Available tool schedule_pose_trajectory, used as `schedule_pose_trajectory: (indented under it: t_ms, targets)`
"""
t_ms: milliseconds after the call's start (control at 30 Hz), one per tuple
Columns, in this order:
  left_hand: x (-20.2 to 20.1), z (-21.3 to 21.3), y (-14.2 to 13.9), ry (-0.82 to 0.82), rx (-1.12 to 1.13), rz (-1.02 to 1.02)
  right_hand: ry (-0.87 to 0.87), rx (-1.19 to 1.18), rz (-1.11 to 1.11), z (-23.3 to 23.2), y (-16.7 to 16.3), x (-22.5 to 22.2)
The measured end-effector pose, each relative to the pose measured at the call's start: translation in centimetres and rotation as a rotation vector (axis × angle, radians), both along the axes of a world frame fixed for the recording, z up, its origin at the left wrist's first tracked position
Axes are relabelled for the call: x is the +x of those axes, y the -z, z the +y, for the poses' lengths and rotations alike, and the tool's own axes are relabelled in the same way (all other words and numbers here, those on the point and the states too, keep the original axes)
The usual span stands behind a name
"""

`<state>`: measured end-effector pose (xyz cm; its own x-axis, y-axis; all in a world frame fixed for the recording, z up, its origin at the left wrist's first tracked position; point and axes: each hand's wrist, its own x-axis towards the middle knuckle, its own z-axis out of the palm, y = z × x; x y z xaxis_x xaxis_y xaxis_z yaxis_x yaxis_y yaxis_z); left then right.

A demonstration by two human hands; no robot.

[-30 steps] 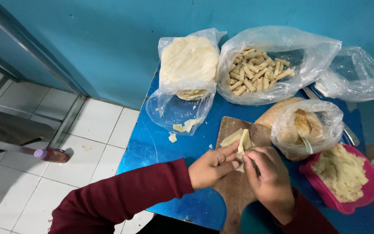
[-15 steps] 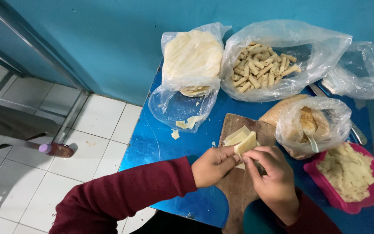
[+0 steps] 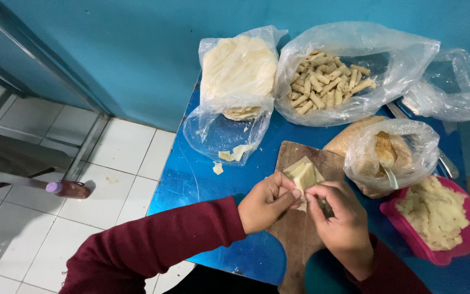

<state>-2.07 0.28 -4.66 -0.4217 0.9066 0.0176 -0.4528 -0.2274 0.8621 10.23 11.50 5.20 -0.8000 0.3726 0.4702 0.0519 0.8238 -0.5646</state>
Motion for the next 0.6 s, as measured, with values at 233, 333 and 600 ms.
schedule_pose_trajectory:
  t_ms: [233,333,600]
  targets:
    - [0.1,-1.3,-2.3,-0.053,-0.204,0.352,-0.018,-0.171,0.006,0.1,-0.3,0.1]
    - [0.0,-1.7,-3.2,-0.084,-0.233,0.457,-0.039,-0.105,-0.014,0.0,-0.5,0.2]
    - [-0.1,-1.2,-4.2,-0.038,-0.027,0.180,-0.048,-0.029,0.002,0.1,-0.6,0.1]
